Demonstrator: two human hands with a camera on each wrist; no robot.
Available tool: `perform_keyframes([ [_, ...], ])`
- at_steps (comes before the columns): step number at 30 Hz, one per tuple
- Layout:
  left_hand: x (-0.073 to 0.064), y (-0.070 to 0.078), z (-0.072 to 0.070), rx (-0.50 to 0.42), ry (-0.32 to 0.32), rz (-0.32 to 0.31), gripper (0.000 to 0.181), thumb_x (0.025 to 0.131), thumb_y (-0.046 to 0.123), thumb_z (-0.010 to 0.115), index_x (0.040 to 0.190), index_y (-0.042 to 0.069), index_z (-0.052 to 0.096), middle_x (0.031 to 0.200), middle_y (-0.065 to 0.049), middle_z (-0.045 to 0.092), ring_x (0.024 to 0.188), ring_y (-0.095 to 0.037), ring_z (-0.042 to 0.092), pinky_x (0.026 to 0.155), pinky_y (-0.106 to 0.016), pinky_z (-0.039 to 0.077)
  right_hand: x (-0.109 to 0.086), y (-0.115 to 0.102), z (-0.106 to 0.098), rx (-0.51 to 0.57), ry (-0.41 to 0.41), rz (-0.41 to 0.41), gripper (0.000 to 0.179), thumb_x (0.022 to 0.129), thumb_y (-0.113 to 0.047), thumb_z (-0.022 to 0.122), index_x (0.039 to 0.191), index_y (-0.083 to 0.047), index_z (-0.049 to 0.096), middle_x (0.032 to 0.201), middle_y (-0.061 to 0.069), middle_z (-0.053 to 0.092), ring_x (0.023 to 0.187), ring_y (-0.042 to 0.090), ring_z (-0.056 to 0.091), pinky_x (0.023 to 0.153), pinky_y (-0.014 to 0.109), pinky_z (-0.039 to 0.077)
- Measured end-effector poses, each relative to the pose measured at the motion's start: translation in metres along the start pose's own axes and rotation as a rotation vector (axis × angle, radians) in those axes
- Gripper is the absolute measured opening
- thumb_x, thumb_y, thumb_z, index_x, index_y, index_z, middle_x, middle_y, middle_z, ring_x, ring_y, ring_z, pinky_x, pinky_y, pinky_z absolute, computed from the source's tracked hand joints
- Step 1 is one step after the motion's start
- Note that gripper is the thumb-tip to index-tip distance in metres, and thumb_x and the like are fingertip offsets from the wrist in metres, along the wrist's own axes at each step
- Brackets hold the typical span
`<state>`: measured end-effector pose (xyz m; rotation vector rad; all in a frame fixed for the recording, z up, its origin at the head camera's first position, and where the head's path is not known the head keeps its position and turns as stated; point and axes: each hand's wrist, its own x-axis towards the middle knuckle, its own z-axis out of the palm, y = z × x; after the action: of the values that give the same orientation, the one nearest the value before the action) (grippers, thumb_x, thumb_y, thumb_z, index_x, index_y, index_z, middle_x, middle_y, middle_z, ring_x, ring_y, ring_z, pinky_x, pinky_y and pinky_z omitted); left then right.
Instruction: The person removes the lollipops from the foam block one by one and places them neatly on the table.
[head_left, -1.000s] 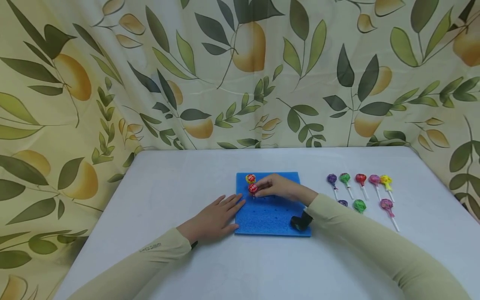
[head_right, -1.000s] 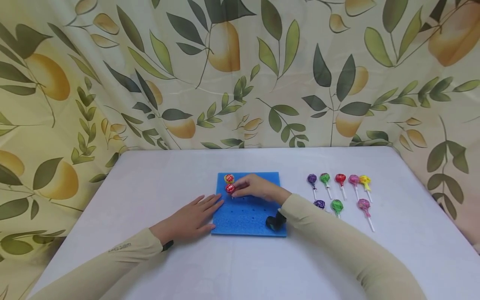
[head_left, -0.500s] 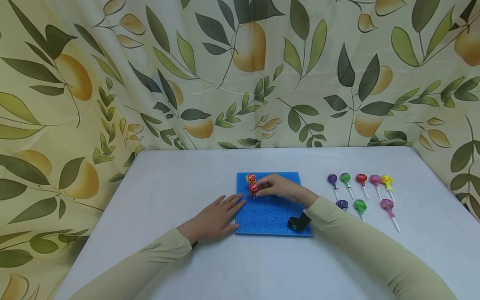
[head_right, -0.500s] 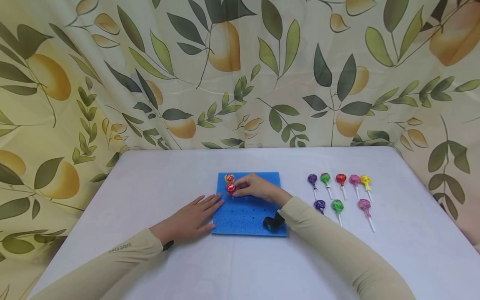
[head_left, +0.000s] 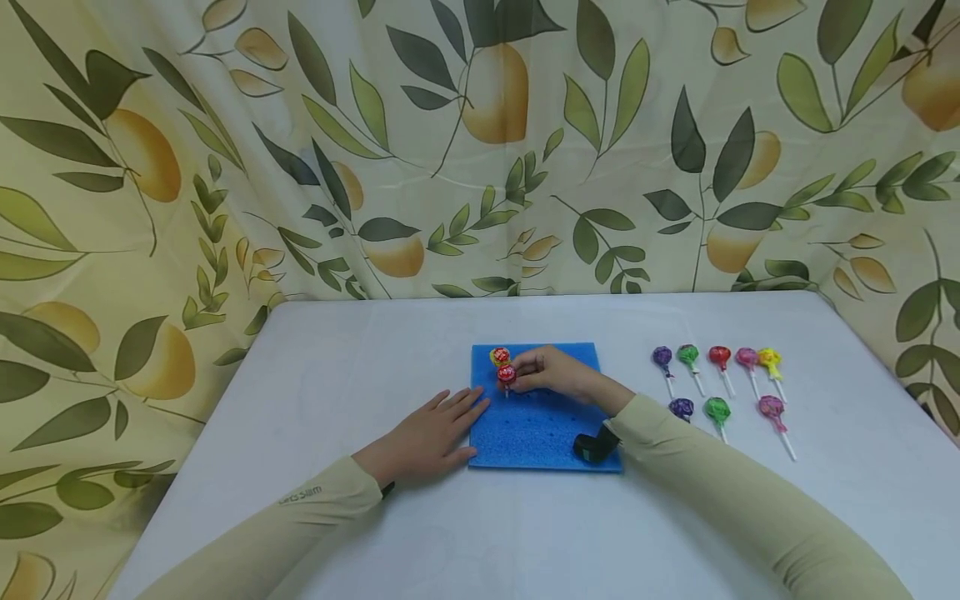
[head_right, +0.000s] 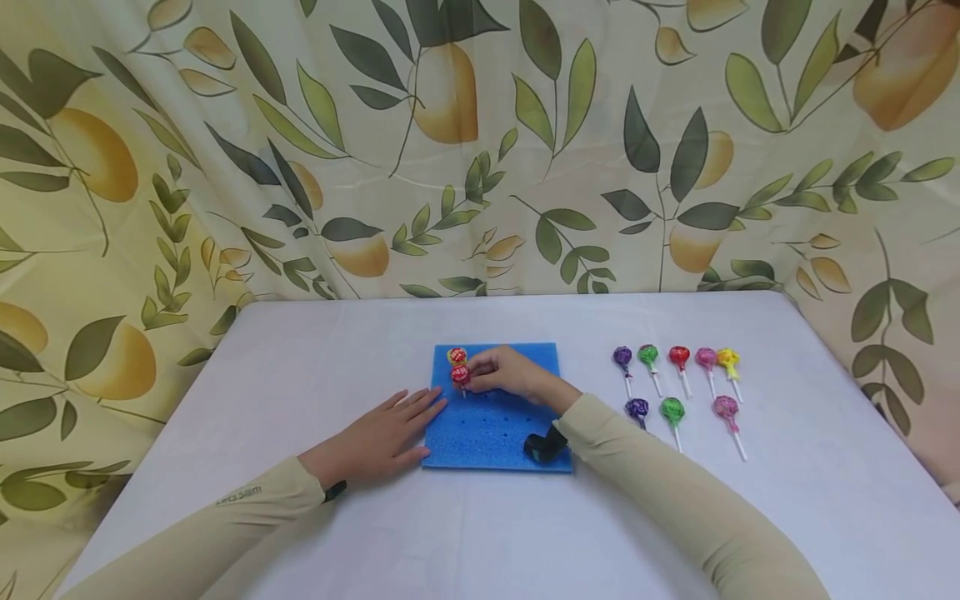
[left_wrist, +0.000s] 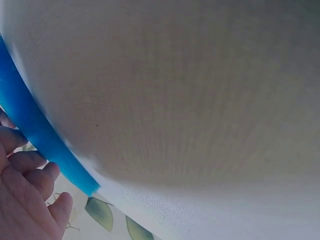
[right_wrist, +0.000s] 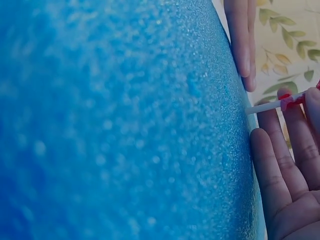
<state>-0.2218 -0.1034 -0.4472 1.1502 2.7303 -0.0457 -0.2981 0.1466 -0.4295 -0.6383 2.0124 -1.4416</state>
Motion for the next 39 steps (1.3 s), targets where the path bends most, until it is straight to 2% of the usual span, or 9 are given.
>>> perform_keyframes([
  [9, 0.0, 0.001, 0.0, -0.005, 0.004, 0.001, 0.068, 0.097, 0.051, 0.036, 0.152, 0.015, 0.015, 0.16, -0.004, 0.011, 0.147, -0.021, 0.015, 0.12, -0.043, 0.016, -0.001, 0.001, 0.001, 0.079, 0.02, -0.005, 0.027, 0.088, -0.01, 0.065, 0.109, 0.006, 0.061, 0.107, 0.015, 0.071, 0.1, 0.017, 0.068, 0.09, 0.029, 0.053],
  [16, -0.001, 0.002, -0.003, -0.002, 0.003, 0.002, 0.069, 0.097, 0.051, 0.036, 0.152, 0.015, 0.015, 0.16, -0.004, 0.011, 0.147, -0.022, 0.015, 0.12, -0.043, 0.016, -0.002, -0.002, 0.001, 0.051, 0.048, -0.024, 0.026, 0.087, -0.011, 0.066, 0.106, 0.007, 0.063, 0.1, 0.012, 0.072, 0.092, 0.017, 0.069, 0.085, 0.028, 0.055],
  [27, -0.003, 0.001, -0.004, -0.002, 0.002, -0.007, 0.069, 0.097, 0.05, 0.037, 0.152, 0.015, 0.015, 0.16, -0.004, 0.012, 0.147, -0.022, 0.016, 0.119, -0.043, 0.017, -0.008, -0.009, 0.006, 0.044, 0.061, -0.009, 0.02, 0.086, -0.011, 0.068, 0.097, 0.005, 0.063, 0.087, 0.006, 0.073, 0.08, 0.014, 0.07, 0.076, 0.034, 0.058],
  [35, -0.002, 0.002, -0.001, -0.005, -0.016, -0.011, 0.069, 0.097, 0.05, 0.036, 0.152, 0.015, 0.014, 0.16, -0.004, 0.011, 0.147, -0.023, 0.016, 0.119, -0.043, 0.018, -0.022, -0.005, 0.007, 0.022, 0.13, -0.027, 0.019, 0.084, -0.013, 0.069, 0.091, 0.004, 0.063, 0.082, 0.004, 0.073, 0.075, 0.012, 0.07, 0.069, 0.032, 0.059],
  [39, -0.001, 0.002, -0.001, 0.005, -0.01, -0.022, 0.07, 0.097, 0.051, 0.037, 0.152, 0.016, 0.015, 0.16, -0.004, 0.012, 0.147, -0.023, 0.017, 0.119, -0.044, 0.019, -0.032, -0.008, 0.006, 0.027, 0.182, -0.009, 0.02, 0.083, -0.015, 0.071, 0.09, 0.002, 0.063, 0.081, 0.002, 0.072, 0.076, 0.013, 0.07, 0.069, 0.032, 0.059],
])
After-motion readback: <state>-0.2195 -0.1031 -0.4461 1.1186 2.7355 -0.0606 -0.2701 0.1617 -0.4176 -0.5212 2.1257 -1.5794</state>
